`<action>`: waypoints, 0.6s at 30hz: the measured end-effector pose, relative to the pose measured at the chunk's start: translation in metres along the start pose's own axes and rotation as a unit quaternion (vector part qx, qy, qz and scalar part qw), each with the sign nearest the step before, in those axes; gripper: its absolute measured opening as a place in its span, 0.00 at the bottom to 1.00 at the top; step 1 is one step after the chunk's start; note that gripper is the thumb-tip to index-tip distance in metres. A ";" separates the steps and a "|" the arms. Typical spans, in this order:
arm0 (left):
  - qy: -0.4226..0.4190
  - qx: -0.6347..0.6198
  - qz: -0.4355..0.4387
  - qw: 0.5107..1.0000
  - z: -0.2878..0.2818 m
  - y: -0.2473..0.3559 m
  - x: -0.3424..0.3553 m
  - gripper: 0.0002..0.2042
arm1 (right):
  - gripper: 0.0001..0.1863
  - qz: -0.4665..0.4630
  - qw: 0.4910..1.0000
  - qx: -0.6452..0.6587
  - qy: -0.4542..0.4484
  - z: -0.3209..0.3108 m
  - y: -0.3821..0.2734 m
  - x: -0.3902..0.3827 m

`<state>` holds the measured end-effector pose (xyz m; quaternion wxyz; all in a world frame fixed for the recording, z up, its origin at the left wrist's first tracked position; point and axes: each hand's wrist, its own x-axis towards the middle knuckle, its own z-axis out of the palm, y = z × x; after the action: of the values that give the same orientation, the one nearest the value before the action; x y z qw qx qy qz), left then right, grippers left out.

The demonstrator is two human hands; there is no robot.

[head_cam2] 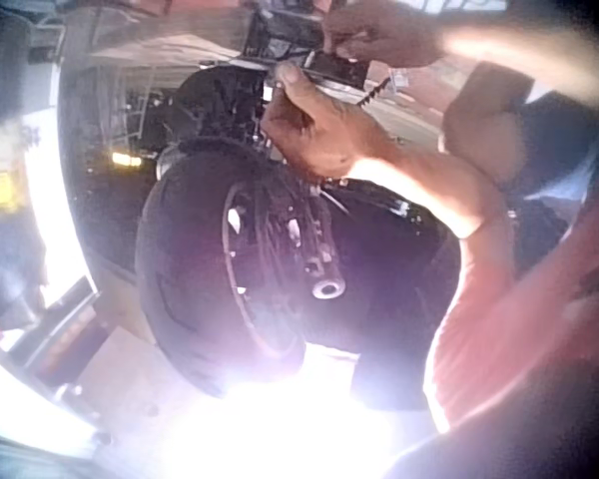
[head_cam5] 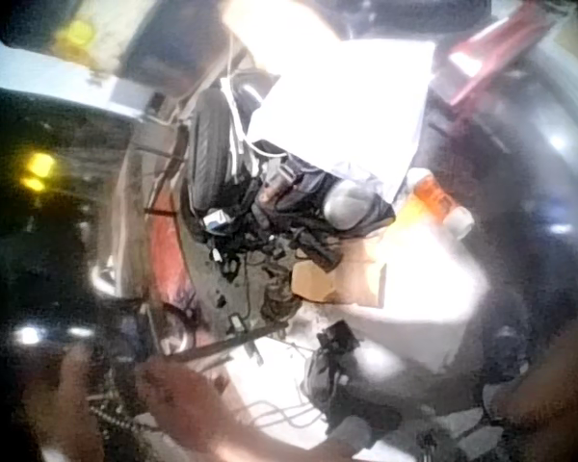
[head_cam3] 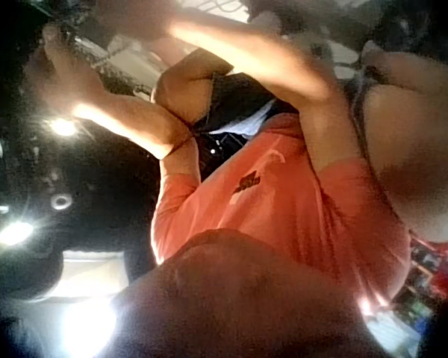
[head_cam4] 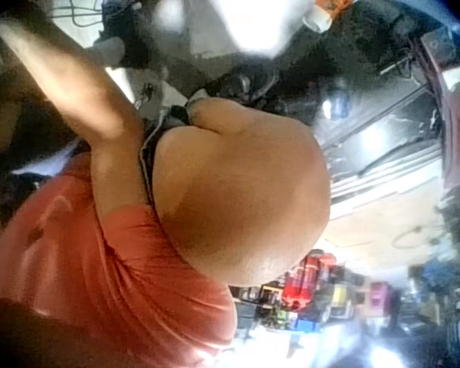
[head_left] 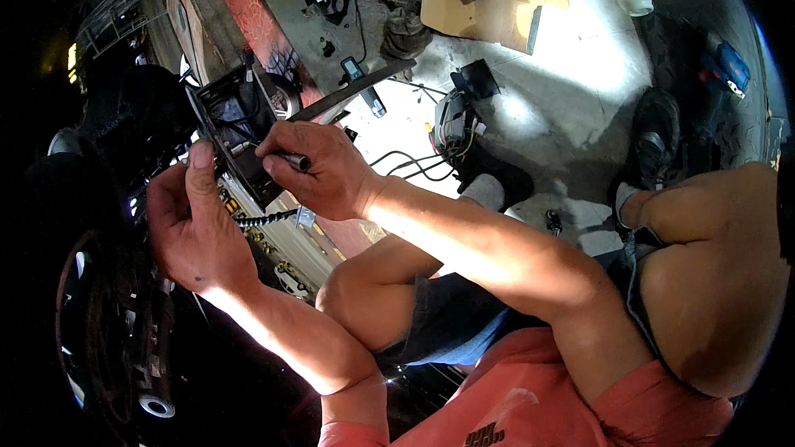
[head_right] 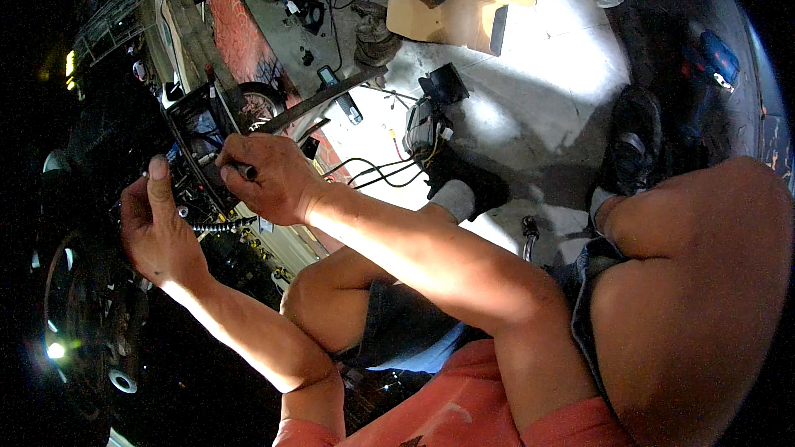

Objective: The person is repairing an electric scooter in a workshop. They use a screwdriver to tighten screws on the rear wheel assembly and the central body panel while sitting on the floor.

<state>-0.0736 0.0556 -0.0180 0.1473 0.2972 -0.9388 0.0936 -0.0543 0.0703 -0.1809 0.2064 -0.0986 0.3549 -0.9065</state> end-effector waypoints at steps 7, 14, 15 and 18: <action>0.003 -0.037 0.033 0.999 0.001 -0.005 -0.005 0.22 | 0.18 0.274 0.951 -0.025 -0.143 -0.011 -0.021 0.125; 0.006 0.009 0.024 1.000 -0.004 -0.005 -0.009 0.21 | 0.16 0.134 0.981 -0.139 -0.032 -0.021 -0.010 0.098; 0.008 0.017 0.021 1.000 -0.005 -0.007 -0.012 0.21 | 0.15 0.135 0.985 -0.102 -0.026 -0.018 -0.011 0.078; 0.002 0.012 0.017 1.000 -0.001 -0.004 -0.010 0.20 | 0.12 0.035 0.996 -0.072 0.028 -0.006 -0.001 0.035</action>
<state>-0.0633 0.0580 -0.0199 0.1442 0.2823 -0.9422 0.1084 -0.0879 0.0590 -0.1837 0.2205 -0.0757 0.4277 -0.8733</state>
